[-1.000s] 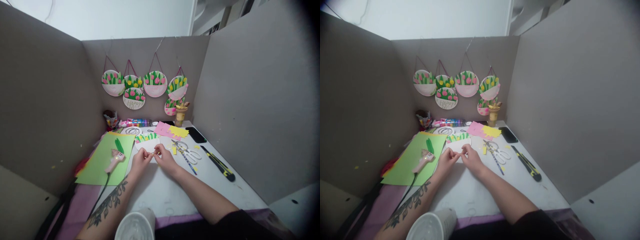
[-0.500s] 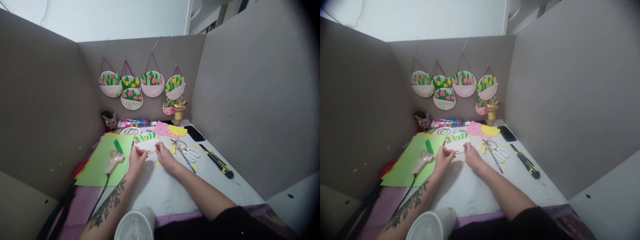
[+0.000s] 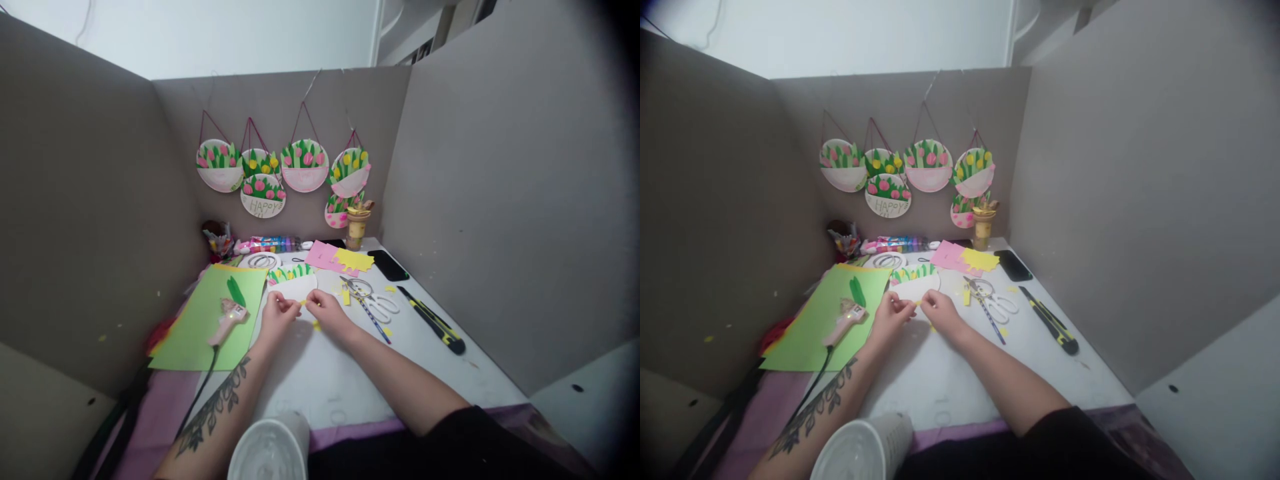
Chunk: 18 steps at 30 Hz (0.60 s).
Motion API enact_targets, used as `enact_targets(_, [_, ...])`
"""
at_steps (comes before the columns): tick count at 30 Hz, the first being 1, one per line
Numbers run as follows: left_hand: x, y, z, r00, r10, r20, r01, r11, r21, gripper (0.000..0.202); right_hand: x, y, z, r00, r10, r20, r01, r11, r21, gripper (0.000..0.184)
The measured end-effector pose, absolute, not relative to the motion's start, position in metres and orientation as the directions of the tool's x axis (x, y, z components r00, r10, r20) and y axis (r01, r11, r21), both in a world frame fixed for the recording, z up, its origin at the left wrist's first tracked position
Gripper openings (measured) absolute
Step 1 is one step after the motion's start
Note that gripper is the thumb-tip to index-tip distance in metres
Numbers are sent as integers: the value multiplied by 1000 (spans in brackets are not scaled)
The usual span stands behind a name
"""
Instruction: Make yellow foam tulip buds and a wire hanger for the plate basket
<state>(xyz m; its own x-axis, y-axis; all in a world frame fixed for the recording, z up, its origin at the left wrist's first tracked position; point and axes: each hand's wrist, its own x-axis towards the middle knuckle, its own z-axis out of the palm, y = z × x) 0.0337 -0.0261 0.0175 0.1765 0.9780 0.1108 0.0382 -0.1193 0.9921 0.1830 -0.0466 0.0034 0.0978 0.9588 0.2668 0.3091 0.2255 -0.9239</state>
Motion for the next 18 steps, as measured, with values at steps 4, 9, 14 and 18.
enact_targets(4, [26, -21, 18, 130, 983, 132, 96, -145, 985, 36, 192, -46, 7, 136, 954, 268, 265, 226, -937, 10])
enact_targets(9, [25, -19, 8, 298, 919, 258, 213, -327, 921, 32, 193, -50, 7, -26, 958, 285, 399, 272, -876, 8])
enact_targets(14, [28, -21, -1, 351, 910, 221, 280, -327, 903, 28, 187, -52, 6, -64, 950, 307, 440, 303, -845, 7])
enact_targets(18, [28, -22, 4, 365, 924, 116, 235, -212, 949, 33, 184, -51, 3, -43, 962, 269, 336, 268, -903, 9])
